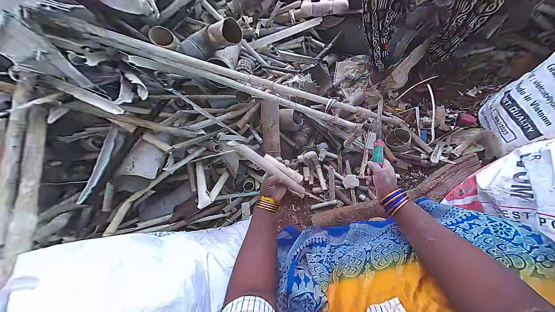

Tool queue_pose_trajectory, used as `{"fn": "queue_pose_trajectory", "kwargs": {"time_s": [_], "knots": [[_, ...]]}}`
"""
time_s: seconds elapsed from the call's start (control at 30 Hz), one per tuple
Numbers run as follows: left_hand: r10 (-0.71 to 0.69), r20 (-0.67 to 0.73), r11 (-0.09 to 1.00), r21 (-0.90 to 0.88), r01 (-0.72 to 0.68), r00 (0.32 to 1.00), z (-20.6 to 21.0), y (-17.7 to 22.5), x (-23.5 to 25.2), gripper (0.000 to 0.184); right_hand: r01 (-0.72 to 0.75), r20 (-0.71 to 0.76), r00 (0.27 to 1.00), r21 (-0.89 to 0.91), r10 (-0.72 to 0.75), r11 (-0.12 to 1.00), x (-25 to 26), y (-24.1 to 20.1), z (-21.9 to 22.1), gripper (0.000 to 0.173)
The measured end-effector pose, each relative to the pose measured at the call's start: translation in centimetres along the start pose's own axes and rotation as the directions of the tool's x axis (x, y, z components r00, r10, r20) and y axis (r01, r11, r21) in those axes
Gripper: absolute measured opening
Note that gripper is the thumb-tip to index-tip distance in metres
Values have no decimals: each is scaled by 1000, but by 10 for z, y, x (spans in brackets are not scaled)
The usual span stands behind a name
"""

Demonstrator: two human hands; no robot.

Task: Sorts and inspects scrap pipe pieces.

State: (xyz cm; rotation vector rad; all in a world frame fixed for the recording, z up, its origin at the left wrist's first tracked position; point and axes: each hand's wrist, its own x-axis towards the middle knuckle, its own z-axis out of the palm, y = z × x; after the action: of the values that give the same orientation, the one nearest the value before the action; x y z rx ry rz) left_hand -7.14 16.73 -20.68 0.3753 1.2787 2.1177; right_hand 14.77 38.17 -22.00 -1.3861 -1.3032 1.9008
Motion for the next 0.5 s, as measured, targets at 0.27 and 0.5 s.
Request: {"fn": "queue_pose_trajectory", "kwargs": {"time_s": [0.27, 0.5], "knots": [[719, 331, 331, 609, -721, 610, 12, 181, -163, 45, 29, 3, 1000, -209, -29, 978, -29, 29, -10, 41], [874, -114, 61, 990, 126, 472, -29, 347, -290, 79, 55, -10, 998, -277, -60, 959, -38, 33, -26, 38]]}}
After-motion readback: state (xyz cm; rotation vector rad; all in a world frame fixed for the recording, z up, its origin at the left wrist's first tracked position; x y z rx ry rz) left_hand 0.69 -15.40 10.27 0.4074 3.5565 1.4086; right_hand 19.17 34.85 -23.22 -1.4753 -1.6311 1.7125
